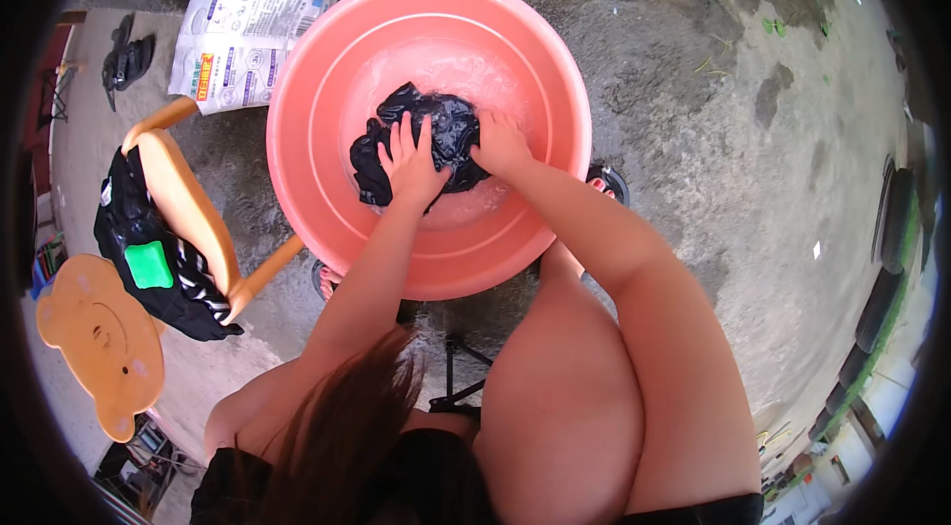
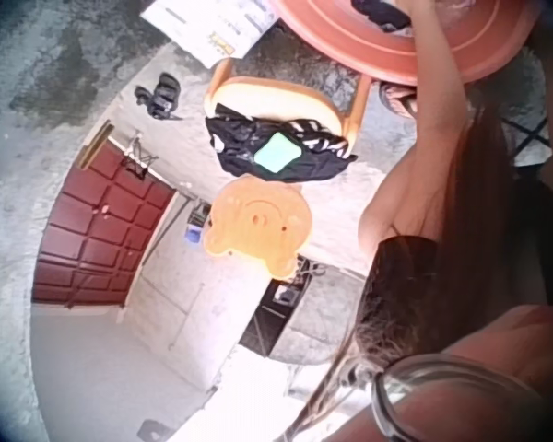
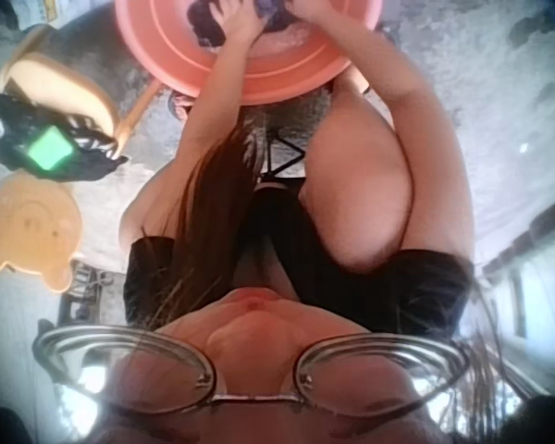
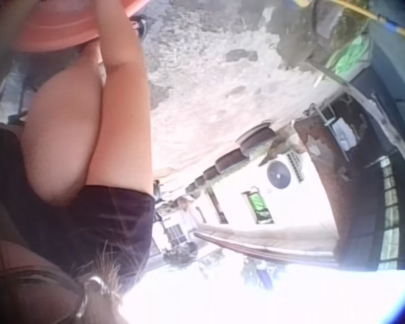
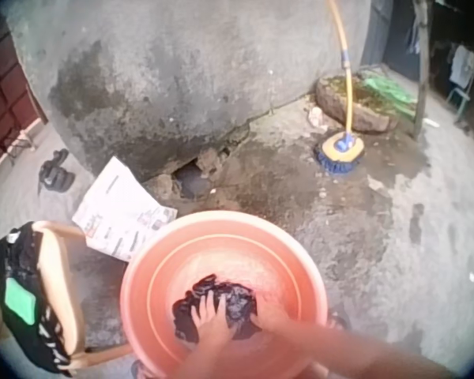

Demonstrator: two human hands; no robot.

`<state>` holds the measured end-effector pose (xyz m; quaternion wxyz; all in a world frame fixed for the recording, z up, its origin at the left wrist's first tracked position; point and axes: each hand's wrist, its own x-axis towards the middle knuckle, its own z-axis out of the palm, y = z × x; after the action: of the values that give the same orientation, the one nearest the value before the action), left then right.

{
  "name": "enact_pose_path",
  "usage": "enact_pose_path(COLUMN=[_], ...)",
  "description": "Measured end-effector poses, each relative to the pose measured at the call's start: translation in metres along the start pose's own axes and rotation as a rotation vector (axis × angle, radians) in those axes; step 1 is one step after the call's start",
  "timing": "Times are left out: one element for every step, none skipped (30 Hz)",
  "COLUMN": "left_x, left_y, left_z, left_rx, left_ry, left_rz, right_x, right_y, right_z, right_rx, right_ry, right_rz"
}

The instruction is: The person places clothes into a basin of water, pours laundry detergent powder from a bag into the basin, and washes the garments by rubbing and squeezing them in the soapy water by hand.

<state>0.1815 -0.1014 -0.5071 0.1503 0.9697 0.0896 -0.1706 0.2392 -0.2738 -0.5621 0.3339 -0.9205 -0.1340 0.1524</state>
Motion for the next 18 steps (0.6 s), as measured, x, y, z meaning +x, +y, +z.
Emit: enact_pose_path(left_x=[-0.001, -0.001, -0.002, -0.002, -0.001, 0.0, -0.002, -0.003, -0.004, -0.003, -0.001, 0.0, 0.0, -0.001, -0.003, -0.002, 0.0, 0.0], left_y=[-0.002, -0.003, -0.003, -0.002, 0.0, 0.001, -0.005, -0.009, -0.014, -0.009, -0.005, -0.002, -0.004, -0.008, -0.013, -0.007, 0.003, 0.009], left_z=[0.001, 0.002, 0.004, 0.004, 0.005, 0.005, 0.006, 0.006, 0.006, 0.007, 0.007, 0.008, 0.007, 0.006, 0.006, 0.007, 0.008, 0.01], left_rx=[0.009, 0.01, 0.011, 0.0, -0.011, -0.014, -0.004, 0.005, 0.01, 0.001, -0.006, -0.009, -0.028, -0.044, -0.037, -0.053, -0.074, -0.101], left_ry=[-0.008, -0.01, -0.014, 0.003, 0.02, 0.021, 0.017, 0.015, 0.015, 0.022, 0.029, 0.028, 0.017, 0.008, 0.008, 0.026, 0.043, 0.059], left_rz=[-0.008, -0.007, -0.011, 0.003, 0.019, 0.024, 0.007, -0.01, -0.021, -0.008, 0.004, 0.009, 0.01, 0.007, -0.006, 0.024, 0.062, 0.078], right_x=[0.002, 0.004, 0.006, 0.009, 0.012, 0.012, 0.013, 0.014, 0.014, 0.014, 0.014, 0.014, 0.013, 0.012, 0.012, 0.013, 0.015, 0.016], right_y=[0.0, 0.002, 0.005, 0.004, 0.001, 0.012, 0.003, -0.009, -0.021, -0.015, -0.01, -0.005, -0.01, -0.019, -0.029, -0.02, 0.001, 0.013], right_z=[0.005, 0.005, 0.006, -0.002, -0.009, 0.004, 0.004, 0.001, -0.003, -0.004, -0.006, -0.006, -0.006, -0.006, -0.005, -0.003, 0.002, 0.006], right_rx=[0.1, 0.25, 0.252, 0.459, 0.666, 0.861, 0.865, 0.888, 0.91, 0.906, 0.766, 0.626, 0.629, 0.624, 0.62, 0.615, 0.688, 0.764], right_ry=[-0.081, -0.071, -0.076, -0.151, -0.225, -0.128, -0.138, -0.204, -0.271, -0.262, -0.293, -0.323, -0.331, -0.307, -0.285, -0.274, -0.16, -0.057], right_rz=[0.144, 0.255, 0.257, 0.409, 0.56, 0.515, 0.513, 0.584, 0.656, 0.658, 0.562, 0.466, 0.464, 0.492, 0.519, 0.523, 0.544, 0.558])
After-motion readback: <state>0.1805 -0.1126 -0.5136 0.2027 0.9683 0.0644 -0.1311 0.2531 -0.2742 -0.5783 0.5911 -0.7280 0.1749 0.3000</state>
